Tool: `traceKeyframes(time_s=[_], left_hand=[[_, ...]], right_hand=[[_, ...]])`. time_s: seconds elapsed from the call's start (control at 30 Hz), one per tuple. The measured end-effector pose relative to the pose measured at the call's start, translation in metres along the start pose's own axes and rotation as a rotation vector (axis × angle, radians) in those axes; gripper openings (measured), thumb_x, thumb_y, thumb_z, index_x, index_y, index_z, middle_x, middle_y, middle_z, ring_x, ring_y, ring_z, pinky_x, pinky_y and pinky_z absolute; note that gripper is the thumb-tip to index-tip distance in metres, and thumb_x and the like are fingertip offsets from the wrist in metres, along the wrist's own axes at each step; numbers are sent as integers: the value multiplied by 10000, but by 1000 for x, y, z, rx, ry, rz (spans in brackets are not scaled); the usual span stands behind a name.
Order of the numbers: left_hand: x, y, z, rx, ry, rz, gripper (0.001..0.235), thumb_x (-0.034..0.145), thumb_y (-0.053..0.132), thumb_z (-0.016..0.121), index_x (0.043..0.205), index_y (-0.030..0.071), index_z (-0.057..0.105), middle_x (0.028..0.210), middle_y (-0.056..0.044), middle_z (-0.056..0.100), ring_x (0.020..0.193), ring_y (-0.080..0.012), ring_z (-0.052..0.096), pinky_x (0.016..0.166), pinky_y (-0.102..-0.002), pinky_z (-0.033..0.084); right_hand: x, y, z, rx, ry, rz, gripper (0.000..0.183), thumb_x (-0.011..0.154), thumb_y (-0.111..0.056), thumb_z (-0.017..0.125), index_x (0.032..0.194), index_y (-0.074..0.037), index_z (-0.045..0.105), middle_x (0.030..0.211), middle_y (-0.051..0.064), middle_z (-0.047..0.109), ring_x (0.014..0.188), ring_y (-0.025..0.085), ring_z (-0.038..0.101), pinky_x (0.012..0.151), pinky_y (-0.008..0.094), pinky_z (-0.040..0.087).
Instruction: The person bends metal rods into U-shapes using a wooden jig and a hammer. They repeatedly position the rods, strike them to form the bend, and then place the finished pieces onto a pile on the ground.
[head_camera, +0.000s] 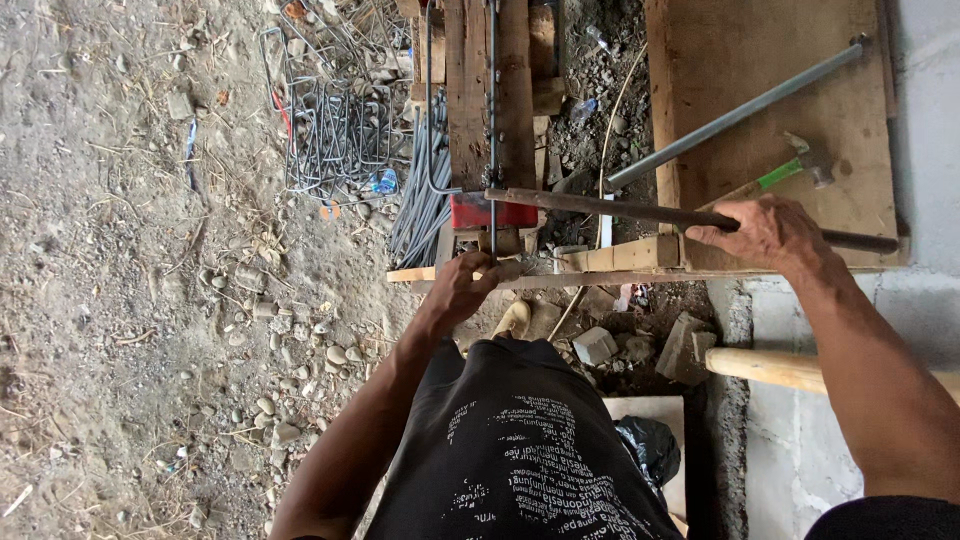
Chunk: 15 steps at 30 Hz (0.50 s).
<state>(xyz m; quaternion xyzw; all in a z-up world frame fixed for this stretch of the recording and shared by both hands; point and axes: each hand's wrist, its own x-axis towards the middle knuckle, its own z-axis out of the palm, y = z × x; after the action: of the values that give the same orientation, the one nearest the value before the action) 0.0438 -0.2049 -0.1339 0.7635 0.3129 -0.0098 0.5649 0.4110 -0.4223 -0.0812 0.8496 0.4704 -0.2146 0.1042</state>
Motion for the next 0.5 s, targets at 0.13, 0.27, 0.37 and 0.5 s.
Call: traceKeyframes(time_s=[0.13,0.27,0.37,0.5], left_hand=[[1,-4,0,-25,3,-1,436,926,467,546,923,55,688,1023,-129,704,796,-248,657,637,-346,483],[2,-1,-1,-24,4,80,466,941,470,516,1125,75,683,1152,-150,725,858,-273,724,649,-343,566],[5,-5,0,6,-5,50,526,919,563,481,1037,85,665,1065,-116,707,791,-238,687,617,-316,543],[0,9,-5,-36,-17,-5,567,890,575,503,1117,92,695,1197,-132,711,877,-260,707,650,-332,557]], right_hand=[[2,-4,-4,24,-89,87,659,797,-773,416,1168,-320,719,785,158,735,788,348,715,725,485,593],[2,0,-2,20,-36,53,570,801,-745,491,1138,-344,715,836,186,735,827,392,713,737,487,568],[11,10,8,-31,-75,46,662,775,-788,418,1136,-330,732,608,144,669,609,311,683,636,441,581],[2,7,22,-46,-119,26,691,767,-815,330,975,-283,718,634,57,693,585,231,677,591,379,570]])
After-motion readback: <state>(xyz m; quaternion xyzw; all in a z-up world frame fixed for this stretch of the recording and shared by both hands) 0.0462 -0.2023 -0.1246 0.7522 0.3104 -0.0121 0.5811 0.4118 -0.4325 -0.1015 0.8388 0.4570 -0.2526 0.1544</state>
